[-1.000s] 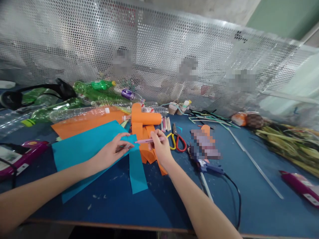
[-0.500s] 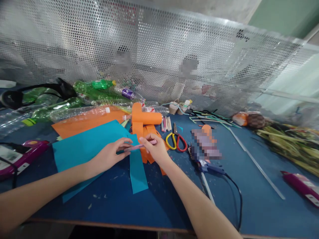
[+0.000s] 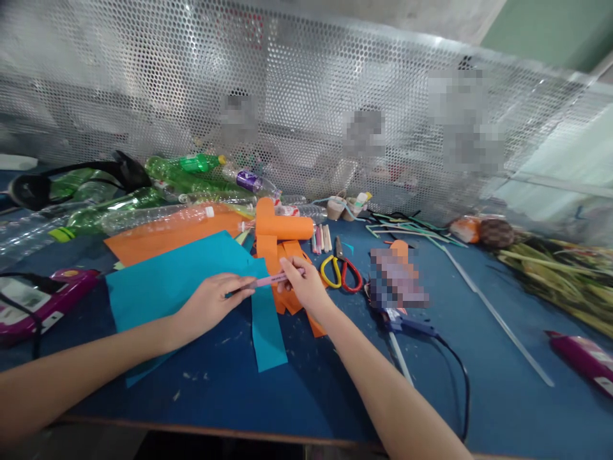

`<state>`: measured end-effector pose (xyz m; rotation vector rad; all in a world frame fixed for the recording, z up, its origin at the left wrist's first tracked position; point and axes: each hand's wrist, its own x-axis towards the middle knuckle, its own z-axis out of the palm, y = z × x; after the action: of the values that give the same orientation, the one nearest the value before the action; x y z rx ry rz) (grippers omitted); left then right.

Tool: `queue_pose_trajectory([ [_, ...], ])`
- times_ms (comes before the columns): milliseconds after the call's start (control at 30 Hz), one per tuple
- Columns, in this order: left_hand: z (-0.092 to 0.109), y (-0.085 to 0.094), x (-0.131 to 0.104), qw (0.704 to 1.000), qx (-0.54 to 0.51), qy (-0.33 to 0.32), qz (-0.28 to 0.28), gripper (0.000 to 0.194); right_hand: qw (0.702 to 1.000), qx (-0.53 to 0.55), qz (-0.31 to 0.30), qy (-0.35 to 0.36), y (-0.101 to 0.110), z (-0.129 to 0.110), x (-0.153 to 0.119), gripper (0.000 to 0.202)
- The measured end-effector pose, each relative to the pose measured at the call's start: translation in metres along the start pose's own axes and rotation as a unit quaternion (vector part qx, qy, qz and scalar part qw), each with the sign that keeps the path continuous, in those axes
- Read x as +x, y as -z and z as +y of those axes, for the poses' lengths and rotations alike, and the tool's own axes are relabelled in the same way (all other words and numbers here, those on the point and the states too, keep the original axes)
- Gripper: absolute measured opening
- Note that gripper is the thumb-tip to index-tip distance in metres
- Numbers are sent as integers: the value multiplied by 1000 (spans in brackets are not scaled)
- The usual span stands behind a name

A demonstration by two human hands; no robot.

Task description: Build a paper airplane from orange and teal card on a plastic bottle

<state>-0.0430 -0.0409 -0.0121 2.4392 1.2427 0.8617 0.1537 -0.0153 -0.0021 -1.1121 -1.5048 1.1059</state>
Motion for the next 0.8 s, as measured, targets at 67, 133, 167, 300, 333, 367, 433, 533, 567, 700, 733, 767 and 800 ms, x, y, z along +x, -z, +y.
queue_pose_trajectory([
  [67, 1, -1, -1, 1000, 26, -10, -1, 34, 1000, 6, 0, -7, -1, -1, -1, 34],
  [133, 2, -1, -2, 999, 46, -20, 4, 37, 1000, 13, -2, -14, -3, -2, -1, 33],
  [167, 2, -1, -3, 998, 55, -25, 12, 38, 1000, 18, -2, -17, -4, -3, -2, 33],
  [300, 2, -3, -5, 995, 76, -54, 30, 40, 999, 22, -12, -24, -5, -6, -3, 33],
  [333, 2, -3, -4, 994, 75, -66, 32, 40, 999, 19, -16, -23, -4, -8, -3, 33],
  [367, 3, -2, -2, 994, 70, -74, 36, 39, 1000, 16, -18, -18, -3, -10, -3, 32],
  [433, 4, 0, 4, 995, 44, -70, 49, 35, 1000, 3, -16, 2, 3, -13, 0, 32],
  [533, 1, 5, 15, 998, 1, -3, 70, 31, 994, -83, 51, 40, 19, -11, 7, 38],
  [567, -2, 6, 18, 997, 0, 20, 78, 32, 986, -130, 90, 47, 24, -9, 10, 40],
  [700, -17, 7, 21, 995, 71, 39, 65, 32, 950, -274, 139, 49, 40, 0, 16, 35],
  [733, -20, 5, 20, 993, 97, 40, 55, 36, 945, -303, 113, 47, 41, 1, 16, 32],
  [767, -21, 3, 19, 990, 123, 44, 49, 41, 937, -337, 84, 46, 42, 1, 15, 29],
  [800, -21, 1, 18, 987, 146, 50, 42, 47, 926, -371, 57, 46, 42, 0, 14, 26],
])
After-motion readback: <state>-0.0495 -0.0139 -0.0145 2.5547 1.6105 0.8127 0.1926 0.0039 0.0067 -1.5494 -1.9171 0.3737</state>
